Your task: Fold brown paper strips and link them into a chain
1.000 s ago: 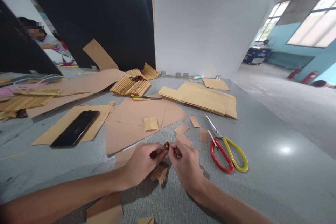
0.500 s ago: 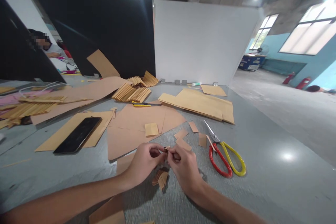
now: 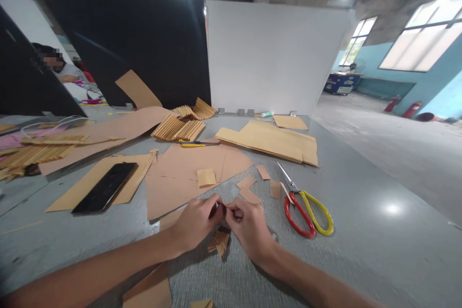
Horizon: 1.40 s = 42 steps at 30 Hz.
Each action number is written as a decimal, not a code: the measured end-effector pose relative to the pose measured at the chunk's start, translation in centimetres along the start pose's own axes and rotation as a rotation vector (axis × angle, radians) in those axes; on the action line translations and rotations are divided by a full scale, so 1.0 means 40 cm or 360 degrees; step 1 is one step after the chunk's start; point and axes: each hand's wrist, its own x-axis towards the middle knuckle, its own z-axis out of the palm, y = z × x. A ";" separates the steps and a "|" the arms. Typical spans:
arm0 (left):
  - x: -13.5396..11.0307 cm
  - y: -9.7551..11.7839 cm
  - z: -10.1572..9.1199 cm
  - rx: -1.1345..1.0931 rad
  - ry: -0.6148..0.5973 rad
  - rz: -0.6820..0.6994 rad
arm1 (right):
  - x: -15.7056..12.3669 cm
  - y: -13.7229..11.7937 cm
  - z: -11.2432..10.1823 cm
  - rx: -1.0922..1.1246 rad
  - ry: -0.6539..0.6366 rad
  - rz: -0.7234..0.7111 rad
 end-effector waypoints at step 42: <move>-0.037 0.007 0.025 0.0344 0.0289 0.0233 | -0.010 -0.005 -0.001 0.0294 -0.0025 0.0162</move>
